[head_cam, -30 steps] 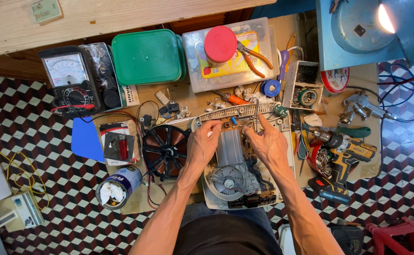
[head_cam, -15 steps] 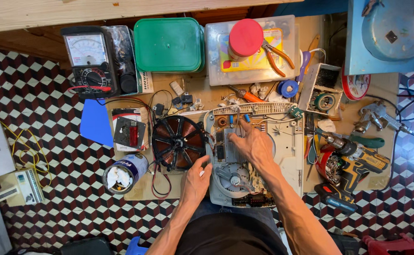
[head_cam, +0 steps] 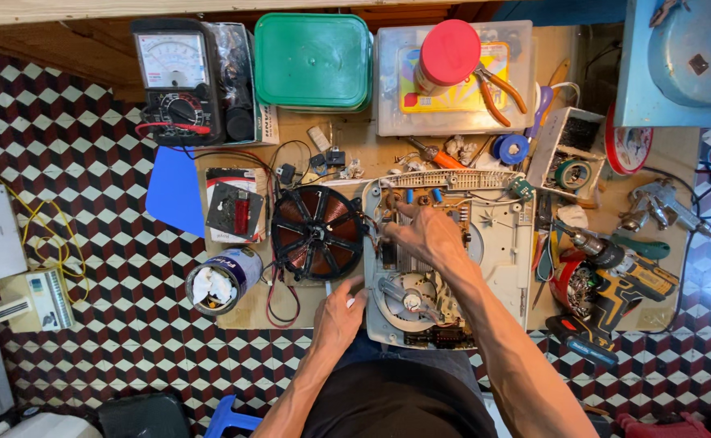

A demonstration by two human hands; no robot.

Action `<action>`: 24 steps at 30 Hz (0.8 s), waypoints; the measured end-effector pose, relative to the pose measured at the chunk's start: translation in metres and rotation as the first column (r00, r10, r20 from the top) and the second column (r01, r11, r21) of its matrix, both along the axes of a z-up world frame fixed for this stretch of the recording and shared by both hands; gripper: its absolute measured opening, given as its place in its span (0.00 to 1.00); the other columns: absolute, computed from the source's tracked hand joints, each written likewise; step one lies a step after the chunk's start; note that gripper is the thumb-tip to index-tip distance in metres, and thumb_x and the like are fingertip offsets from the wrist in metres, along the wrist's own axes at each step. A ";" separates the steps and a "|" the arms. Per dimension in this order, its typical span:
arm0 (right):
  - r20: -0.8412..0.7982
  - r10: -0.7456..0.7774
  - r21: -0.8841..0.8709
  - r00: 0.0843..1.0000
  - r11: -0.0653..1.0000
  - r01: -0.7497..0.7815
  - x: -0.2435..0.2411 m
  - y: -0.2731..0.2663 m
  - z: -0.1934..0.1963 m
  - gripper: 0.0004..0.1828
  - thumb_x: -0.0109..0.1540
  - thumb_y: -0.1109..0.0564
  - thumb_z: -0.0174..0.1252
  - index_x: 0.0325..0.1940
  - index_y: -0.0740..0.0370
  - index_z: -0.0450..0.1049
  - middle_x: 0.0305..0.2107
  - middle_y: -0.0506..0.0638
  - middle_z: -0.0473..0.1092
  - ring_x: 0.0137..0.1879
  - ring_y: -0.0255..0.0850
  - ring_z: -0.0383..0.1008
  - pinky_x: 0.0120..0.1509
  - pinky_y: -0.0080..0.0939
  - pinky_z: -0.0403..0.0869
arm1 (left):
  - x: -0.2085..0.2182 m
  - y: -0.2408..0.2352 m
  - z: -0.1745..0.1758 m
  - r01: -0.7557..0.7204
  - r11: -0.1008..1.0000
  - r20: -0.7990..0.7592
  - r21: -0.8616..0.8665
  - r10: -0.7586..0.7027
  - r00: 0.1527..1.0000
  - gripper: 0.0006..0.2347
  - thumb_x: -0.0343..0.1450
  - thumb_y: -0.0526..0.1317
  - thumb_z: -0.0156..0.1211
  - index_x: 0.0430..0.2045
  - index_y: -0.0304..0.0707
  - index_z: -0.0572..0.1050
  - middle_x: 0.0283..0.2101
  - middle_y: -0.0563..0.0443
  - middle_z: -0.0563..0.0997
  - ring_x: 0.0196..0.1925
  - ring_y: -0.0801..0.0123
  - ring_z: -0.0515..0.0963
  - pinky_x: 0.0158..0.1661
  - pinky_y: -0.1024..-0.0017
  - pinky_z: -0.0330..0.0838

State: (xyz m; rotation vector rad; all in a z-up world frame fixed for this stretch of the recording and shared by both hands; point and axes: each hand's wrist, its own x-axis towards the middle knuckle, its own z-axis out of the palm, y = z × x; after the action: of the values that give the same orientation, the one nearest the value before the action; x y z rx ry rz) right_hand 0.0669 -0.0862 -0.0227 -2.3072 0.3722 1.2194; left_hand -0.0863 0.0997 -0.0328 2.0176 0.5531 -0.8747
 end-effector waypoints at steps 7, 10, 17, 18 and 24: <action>-0.008 0.067 -0.047 0.998 0.997 -0.067 0.004 -0.016 0.029 0.37 0.54 0.36 0.57 0.68 0.41 0.71 0.24 0.65 0.78 0.33 0.53 0.81 0.45 0.53 0.78 | -0.006 0.007 -0.003 -0.004 0.999 -0.098 0.049 0.009 0.995 0.18 0.71 0.48 0.56 0.54 0.47 0.75 0.38 0.35 0.84 0.44 0.44 0.84 0.45 0.55 0.76; 0.070 0.102 -0.051 0.992 0.994 -0.099 -0.008 -0.009 0.029 0.38 0.54 0.36 0.58 0.69 0.43 0.69 0.26 0.62 0.78 0.34 0.50 0.81 0.46 0.51 0.78 | -0.014 0.007 -0.010 -0.011 1.000 0.019 -0.015 0.012 1.000 0.17 0.71 0.47 0.56 0.54 0.45 0.75 0.44 0.35 0.83 0.46 0.44 0.83 0.47 0.56 0.75; 0.112 0.277 -0.114 0.954 0.958 -0.264 0.000 0.026 0.012 0.34 0.59 0.38 0.57 0.68 0.49 0.70 0.19 0.61 0.76 0.26 0.49 0.77 0.36 0.52 0.77 | -0.031 0.006 -0.018 -0.072 0.995 0.071 -0.061 0.077 0.994 0.17 0.72 0.46 0.56 0.54 0.42 0.75 0.46 0.38 0.85 0.49 0.48 0.84 0.48 0.58 0.76; 0.059 0.273 -0.126 0.960 0.956 -0.264 0.000 0.028 0.011 0.33 0.60 0.38 0.56 0.68 0.48 0.69 0.17 0.60 0.76 0.22 0.48 0.77 0.31 0.52 0.77 | -0.031 0.006 -0.017 -0.080 0.995 0.055 -0.058 0.083 0.995 0.17 0.72 0.46 0.56 0.54 0.43 0.75 0.46 0.39 0.84 0.49 0.49 0.84 0.48 0.59 0.76; 0.279 0.402 -0.198 0.872 0.913 -0.358 -0.014 0.036 0.012 0.27 0.58 0.34 0.59 0.47 0.56 0.78 0.13 0.55 0.71 0.18 0.46 0.71 0.23 0.52 0.69 | 0.001 0.013 -0.009 -0.061 0.998 0.059 -0.017 0.062 0.996 0.18 0.73 0.47 0.56 0.57 0.44 0.73 0.41 0.38 0.84 0.43 0.50 0.86 0.42 0.60 0.79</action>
State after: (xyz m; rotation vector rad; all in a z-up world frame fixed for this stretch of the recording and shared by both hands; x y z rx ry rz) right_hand 0.0532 -0.0500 -0.0106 -2.7349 -0.1270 0.9874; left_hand -0.0858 0.1130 -0.0418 1.9956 0.5706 -0.7771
